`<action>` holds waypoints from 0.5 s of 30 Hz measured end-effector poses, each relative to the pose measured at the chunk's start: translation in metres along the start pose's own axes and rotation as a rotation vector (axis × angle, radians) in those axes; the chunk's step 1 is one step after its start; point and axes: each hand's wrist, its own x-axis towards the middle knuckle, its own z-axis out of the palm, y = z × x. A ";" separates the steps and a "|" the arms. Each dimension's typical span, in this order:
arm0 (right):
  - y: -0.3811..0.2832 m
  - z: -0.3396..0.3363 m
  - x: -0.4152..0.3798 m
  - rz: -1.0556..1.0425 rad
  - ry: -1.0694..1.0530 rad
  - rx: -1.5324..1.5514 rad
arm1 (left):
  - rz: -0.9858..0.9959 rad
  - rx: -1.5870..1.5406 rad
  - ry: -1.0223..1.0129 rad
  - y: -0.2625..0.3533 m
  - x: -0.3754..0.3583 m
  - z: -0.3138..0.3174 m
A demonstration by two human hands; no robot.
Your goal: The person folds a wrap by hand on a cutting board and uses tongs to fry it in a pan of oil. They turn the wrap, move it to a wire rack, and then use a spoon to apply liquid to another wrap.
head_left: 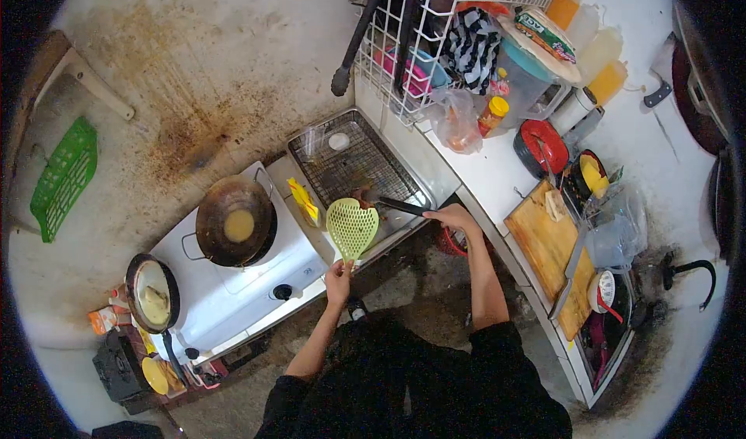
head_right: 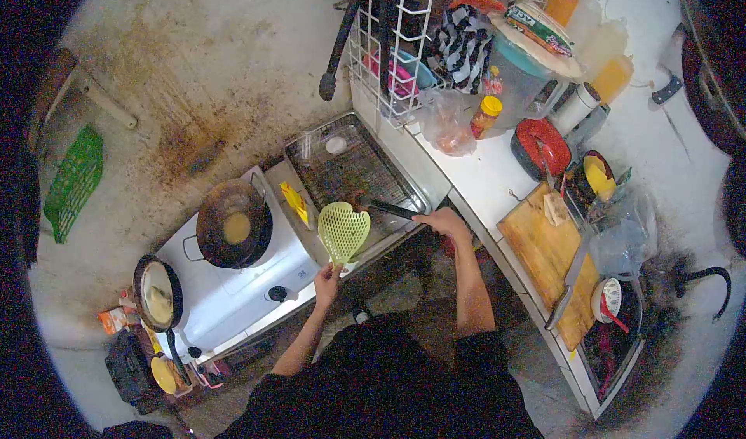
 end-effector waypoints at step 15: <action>0.006 -0.014 -0.056 -0.027 0.079 0.186 | -0.023 0.065 -0.035 0.022 0.050 0.033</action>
